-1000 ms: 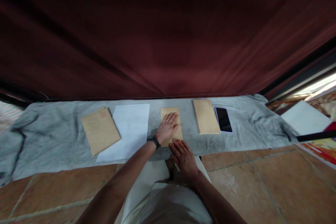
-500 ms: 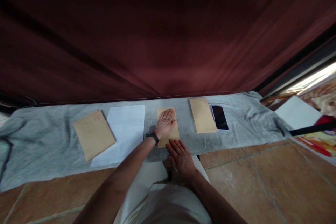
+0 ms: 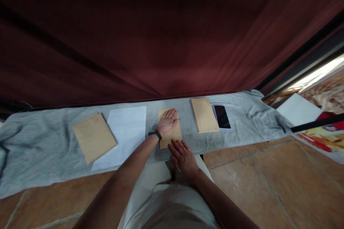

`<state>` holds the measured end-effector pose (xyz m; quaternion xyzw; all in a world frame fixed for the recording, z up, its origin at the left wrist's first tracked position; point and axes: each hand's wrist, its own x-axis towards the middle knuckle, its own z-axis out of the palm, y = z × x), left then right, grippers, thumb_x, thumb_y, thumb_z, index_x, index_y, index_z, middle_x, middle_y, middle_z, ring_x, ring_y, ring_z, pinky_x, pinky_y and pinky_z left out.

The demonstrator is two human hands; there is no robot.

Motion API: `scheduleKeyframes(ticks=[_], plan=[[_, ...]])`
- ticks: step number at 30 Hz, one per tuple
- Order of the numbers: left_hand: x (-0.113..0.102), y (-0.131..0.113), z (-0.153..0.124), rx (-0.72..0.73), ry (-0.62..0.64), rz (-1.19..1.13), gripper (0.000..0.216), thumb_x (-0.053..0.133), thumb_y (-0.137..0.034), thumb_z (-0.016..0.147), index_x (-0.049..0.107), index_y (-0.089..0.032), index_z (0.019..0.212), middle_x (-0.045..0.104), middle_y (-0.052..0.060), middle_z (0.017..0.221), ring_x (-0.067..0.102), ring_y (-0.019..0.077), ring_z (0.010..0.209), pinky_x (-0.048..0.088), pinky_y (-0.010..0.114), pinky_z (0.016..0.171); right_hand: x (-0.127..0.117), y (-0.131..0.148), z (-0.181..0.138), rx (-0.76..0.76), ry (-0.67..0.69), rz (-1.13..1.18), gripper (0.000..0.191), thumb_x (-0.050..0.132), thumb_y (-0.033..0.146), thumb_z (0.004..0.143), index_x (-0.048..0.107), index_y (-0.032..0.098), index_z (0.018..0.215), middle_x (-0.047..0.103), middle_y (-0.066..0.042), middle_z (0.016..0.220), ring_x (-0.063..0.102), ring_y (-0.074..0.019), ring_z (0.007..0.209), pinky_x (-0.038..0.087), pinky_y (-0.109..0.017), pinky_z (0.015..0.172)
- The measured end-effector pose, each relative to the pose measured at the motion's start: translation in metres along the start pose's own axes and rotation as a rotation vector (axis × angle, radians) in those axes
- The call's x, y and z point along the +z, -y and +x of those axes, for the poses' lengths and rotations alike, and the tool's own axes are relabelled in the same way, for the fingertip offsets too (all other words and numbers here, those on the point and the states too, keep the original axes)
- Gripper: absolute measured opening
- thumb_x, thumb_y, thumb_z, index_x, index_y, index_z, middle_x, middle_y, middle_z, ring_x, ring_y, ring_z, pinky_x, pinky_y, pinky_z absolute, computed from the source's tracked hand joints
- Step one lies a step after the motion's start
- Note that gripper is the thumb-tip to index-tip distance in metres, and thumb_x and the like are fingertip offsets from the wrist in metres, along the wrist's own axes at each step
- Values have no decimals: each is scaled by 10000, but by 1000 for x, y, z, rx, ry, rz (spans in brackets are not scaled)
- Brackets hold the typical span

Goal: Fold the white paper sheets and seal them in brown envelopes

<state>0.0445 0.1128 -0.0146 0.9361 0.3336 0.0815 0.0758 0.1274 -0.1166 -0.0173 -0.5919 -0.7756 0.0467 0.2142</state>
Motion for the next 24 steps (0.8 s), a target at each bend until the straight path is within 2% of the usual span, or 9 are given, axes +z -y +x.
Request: scheduleKeyframes(ticks=[4,7,10,14,18,21,24], plan=[[-1,-4,-1,-28,15,-10,598,344,-388,1037,390,-90,1552,381,149,1627,307,257,1534,237,441,1266,2,-1,0,-3,-4,-4,526,501,311,1041,424,211,1551,443,-90,1600,419,-259,1459,355,-495,1214],[-3,-13,-16,-7,20,-33,577,338,-358,1039,401,-84,1543,390,155,1621,318,249,1529,239,437,1267,3,-3,-1,-9,-10,2,522,506,320,1038,436,206,1543,468,-97,1583,428,-262,1451,355,-501,1212],[-6,-22,-48,44,39,-76,570,337,-365,1046,394,-102,1547,394,147,1622,321,236,1528,245,443,1265,5,-3,-2,-3,-19,17,502,512,313,1034,469,200,1521,508,-102,1550,439,-261,1442,353,-504,1213],[-9,-41,-109,60,31,-109,554,284,-368,1070,378,-128,1560,386,138,1628,318,220,1530,269,441,1257,8,-4,-3,13,-34,33,459,545,307,1014,547,184,1456,575,-121,1481,456,-266,1429,352,-514,1217],[-11,-62,-169,31,-28,-73,616,344,-430,1061,306,-127,1596,382,136,1630,300,233,1538,285,448,1255,6,-4,-3,-6,-14,32,542,542,317,1012,460,166,1526,497,-129,1555,413,-264,1460,327,-513,1235],[-13,-70,-193,-14,-43,-18,645,388,-437,1047,294,-122,1602,371,140,1633,292,251,1541,288,462,1256,3,-4,-2,-3,16,32,558,516,330,1024,423,170,1550,474,-117,1575,402,-266,1469,317,-507,1240],[-17,-73,-200,-42,-37,24,636,412,-430,1038,330,-123,1590,364,134,1637,287,257,1542,281,463,1261,3,-5,-3,-5,20,25,531,490,325,1034,441,168,1539,487,-115,1566,411,-264,1466,323,-501,1237]])
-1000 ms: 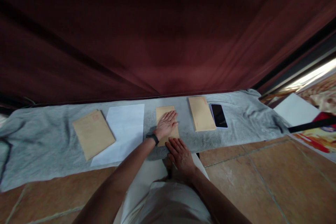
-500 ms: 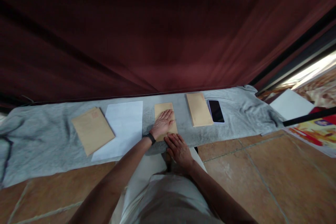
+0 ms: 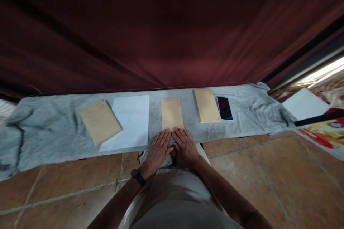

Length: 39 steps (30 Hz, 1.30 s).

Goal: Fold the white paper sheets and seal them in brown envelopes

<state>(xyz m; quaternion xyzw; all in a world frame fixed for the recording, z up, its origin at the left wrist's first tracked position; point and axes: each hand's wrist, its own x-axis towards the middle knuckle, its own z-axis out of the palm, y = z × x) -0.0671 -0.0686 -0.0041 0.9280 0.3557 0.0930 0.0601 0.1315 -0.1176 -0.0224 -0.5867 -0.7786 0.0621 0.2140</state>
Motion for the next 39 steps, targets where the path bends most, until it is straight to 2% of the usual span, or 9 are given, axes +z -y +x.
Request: scheduleKeyframes(ticks=[6,14,18,21,27,34,39], plan=[[-2,0,-4,-48,-4,22,645,415,-457,1035,362,-106,1574,355,145,1636,272,265,1546,245,468,1275,-2,-6,-10,30,-14,-29,526,437,312,1057,396,159,1558,473,-118,1577,405,-245,1475,319,-503,1240],[1,-5,-11,-124,-7,-28,680,410,-479,1025,324,-121,1596,320,164,1644,257,296,1549,234,527,1270,-13,-13,-25,112,-21,-42,546,402,281,1056,348,166,1586,465,-109,1583,404,-232,1480,292,-493,1256],[5,-23,2,-102,19,-50,627,411,-405,1027,353,-120,1583,341,143,1642,256,284,1551,242,510,1273,-10,-4,-19,111,-31,-42,539,416,282,1050,378,138,1568,458,-127,1586,382,-257,1491,275,-526,1256],[7,-33,11,-97,25,-56,579,370,-335,1035,377,-108,1568,371,130,1631,257,264,1552,228,486,1281,-5,2,-10,80,-21,-41,517,395,239,1048,406,126,1553,466,-126,1580,378,-245,1493,288,-506,1255],[3,-26,6,-101,13,-44,579,359,-366,1044,386,-108,1561,376,132,1628,281,260,1544,231,479,1277,-5,-4,-12,77,-19,-38,504,404,257,1053,424,140,1542,471,-115,1579,402,-241,1480,299,-494,1249],[-4,-16,-6,-213,-40,-103,580,394,-402,1031,432,-96,1523,414,185,1601,360,300,1508,297,502,1243,-14,-18,-27,143,-46,-58,515,390,260,1058,390,170,1565,501,-105,1557,432,-241,1462,278,-503,1253],[-1,-13,14,-396,-167,-351,460,415,-301,1008,528,-158,1430,539,159,1506,516,302,1376,429,508,1144,-12,-17,-27,160,-66,-48,528,410,247,1043,389,182,1566,511,-109,1549,436,-261,1455,280,-530,1242]])
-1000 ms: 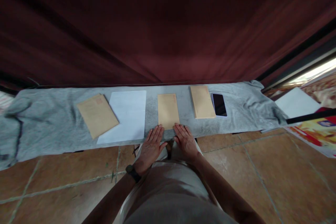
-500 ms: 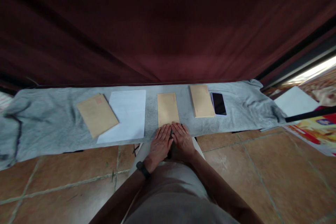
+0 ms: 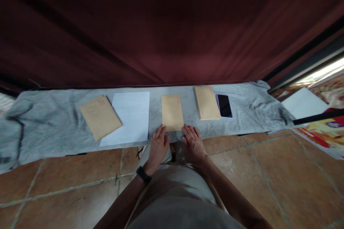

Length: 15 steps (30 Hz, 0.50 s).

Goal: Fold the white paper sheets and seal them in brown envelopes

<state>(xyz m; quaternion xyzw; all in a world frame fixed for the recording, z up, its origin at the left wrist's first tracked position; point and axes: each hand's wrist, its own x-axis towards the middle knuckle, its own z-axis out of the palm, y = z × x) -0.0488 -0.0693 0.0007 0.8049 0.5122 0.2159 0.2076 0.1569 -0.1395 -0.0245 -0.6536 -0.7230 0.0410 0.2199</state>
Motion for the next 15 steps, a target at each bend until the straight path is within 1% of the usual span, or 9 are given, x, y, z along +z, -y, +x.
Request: scheduleKeyframes(ticks=[3,5,7,9,11,14,15], plan=[[7,2,18,-155,-85,-242,439,494,-309,969,562,-191,1386,663,130,1319,613,271,1223,497,469,1064,3,0,0,10,-12,7,529,414,237,1032,403,183,1558,528,-113,1532,438,-267,1450,281,-540,1237],[11,6,29,-280,-126,-414,413,568,-345,928,615,-193,1309,706,105,1186,661,243,1085,546,411,964,4,0,0,13,-22,17,516,405,236,1032,424,176,1545,542,-115,1519,442,-263,1444,284,-534,1235],[11,8,36,-395,-133,-571,395,629,-381,885,652,-184,1227,725,80,1073,681,217,966,565,358,864,4,0,0,15,-33,27,504,397,229,1034,444,172,1532,559,-116,1503,459,-260,1429,288,-526,1232],[8,10,41,-468,-110,-677,388,654,-407,859,664,-175,1170,732,55,972,685,196,875,558,320,789,4,1,1,17,-40,30,502,392,212,1031,452,176,1529,576,-117,1483,477,-259,1411,291,-521,1229],[4,10,46,-472,-48,-703,353,656,-417,848,679,-174,1103,728,34,880,681,185,803,542,295,730,4,2,3,22,-47,23,509,392,195,1024,453,181,1530,588,-118,1468,488,-261,1399,292,-520,1226],[-2,6,51,-448,28,-628,255,655,-369,832,684,-188,1010,723,24,802,686,193,749,521,290,680,3,4,4,31,-64,15,506,398,185,1018,466,184,1519,600,-117,1453,500,-266,1383,299,-522,1220],[-3,5,53,-448,35,-591,226,655,-338,823,678,-193,996,725,25,798,690,199,744,519,295,677,3,5,4,31,-68,16,501,400,185,1018,471,183,1514,603,-118,1448,505,-267,1377,303,-524,1217]])
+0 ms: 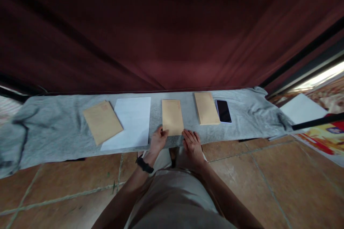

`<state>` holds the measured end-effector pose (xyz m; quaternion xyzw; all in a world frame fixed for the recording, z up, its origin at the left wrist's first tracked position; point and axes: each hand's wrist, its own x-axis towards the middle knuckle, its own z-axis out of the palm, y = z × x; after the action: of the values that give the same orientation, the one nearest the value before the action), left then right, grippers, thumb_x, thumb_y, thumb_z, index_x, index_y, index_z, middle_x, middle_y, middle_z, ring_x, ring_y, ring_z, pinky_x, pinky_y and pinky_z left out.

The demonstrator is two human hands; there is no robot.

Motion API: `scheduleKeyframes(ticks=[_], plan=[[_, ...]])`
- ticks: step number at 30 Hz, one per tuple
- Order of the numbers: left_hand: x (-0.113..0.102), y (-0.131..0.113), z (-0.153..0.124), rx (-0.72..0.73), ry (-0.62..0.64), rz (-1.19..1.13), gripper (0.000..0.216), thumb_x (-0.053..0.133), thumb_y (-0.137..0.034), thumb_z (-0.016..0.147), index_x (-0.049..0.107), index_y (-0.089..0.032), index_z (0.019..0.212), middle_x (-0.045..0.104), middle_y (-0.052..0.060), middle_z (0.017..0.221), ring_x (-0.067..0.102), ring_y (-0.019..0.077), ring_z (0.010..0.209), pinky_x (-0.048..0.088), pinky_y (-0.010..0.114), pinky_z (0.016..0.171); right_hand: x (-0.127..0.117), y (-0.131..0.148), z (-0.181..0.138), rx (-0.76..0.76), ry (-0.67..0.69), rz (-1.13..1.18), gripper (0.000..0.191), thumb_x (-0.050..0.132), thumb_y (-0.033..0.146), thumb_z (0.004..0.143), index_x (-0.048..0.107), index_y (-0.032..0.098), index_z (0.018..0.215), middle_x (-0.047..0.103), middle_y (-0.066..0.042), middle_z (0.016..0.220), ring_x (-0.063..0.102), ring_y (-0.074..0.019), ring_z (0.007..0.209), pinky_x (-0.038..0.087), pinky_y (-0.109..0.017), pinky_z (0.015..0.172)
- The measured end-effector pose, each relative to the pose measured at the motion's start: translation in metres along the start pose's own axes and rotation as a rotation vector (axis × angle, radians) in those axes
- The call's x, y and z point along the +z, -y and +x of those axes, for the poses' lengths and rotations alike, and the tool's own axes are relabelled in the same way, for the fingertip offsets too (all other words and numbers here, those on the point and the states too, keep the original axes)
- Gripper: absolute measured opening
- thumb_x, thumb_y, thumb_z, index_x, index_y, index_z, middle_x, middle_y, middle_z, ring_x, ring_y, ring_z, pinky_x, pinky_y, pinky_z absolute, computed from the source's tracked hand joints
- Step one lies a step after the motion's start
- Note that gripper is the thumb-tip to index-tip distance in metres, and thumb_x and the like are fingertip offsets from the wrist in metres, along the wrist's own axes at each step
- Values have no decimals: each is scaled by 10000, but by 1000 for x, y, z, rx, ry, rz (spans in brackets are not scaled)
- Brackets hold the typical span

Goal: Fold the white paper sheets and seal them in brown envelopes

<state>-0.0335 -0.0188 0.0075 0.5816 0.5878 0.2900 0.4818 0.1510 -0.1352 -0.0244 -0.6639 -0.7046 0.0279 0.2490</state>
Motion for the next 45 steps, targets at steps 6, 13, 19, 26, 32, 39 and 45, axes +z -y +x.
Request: scheduleKeyframes(ticks=[6,13,19,26,32,39,45], plan=[[5,-6,-1,-22,-46,-56,51,639,-255,777,609,-215,766,646,-11,694,647,172,640,529,290,612,0,4,5,-9,-19,-2,472,388,181,1029,492,158,1489,619,-130,1422,536,-266,1340,320,-515,1205],[17,-21,-13,-38,25,-295,199,698,-367,741,591,-200,752,637,-29,701,638,131,572,567,271,559,6,20,26,33,-54,-50,483,435,220,1021,494,186,1499,655,-138,1352,629,-290,1163,499,-452,1020],[16,-40,-26,9,109,-498,429,723,-566,790,653,-192,988,723,62,991,723,175,814,610,305,717,-16,17,44,104,-93,56,403,390,173,1020,655,212,1321,724,-126,1148,689,-243,1005,577,-346,852],[21,-37,-38,-126,133,-563,593,797,-589,746,675,-191,1168,730,93,1075,706,222,962,580,323,789,-54,5,57,557,-408,815,379,599,540,930,669,201,775,674,-20,733,677,-183,666,580,-284,635],[44,-44,-46,-104,266,-713,466,873,-483,685,715,-182,1004,746,47,895,685,168,747,523,269,669,-39,30,47,760,-302,1389,353,810,529,709,711,201,793,729,-1,771,657,-153,668,595,-293,686],[38,-22,-38,-150,250,-630,341,864,-369,624,711,-150,835,653,-13,652,521,86,514,388,222,503,-16,33,37,927,-245,1461,417,863,534,585,679,196,745,698,14,666,641,-146,575,581,-285,603],[20,-15,-30,-202,314,-520,277,811,-325,613,682,-147,782,573,-44,575,463,67,459,301,208,444,-14,10,38,1057,-244,1406,547,880,626,466,596,201,662,632,24,552,617,-141,497,571,-277,526]])
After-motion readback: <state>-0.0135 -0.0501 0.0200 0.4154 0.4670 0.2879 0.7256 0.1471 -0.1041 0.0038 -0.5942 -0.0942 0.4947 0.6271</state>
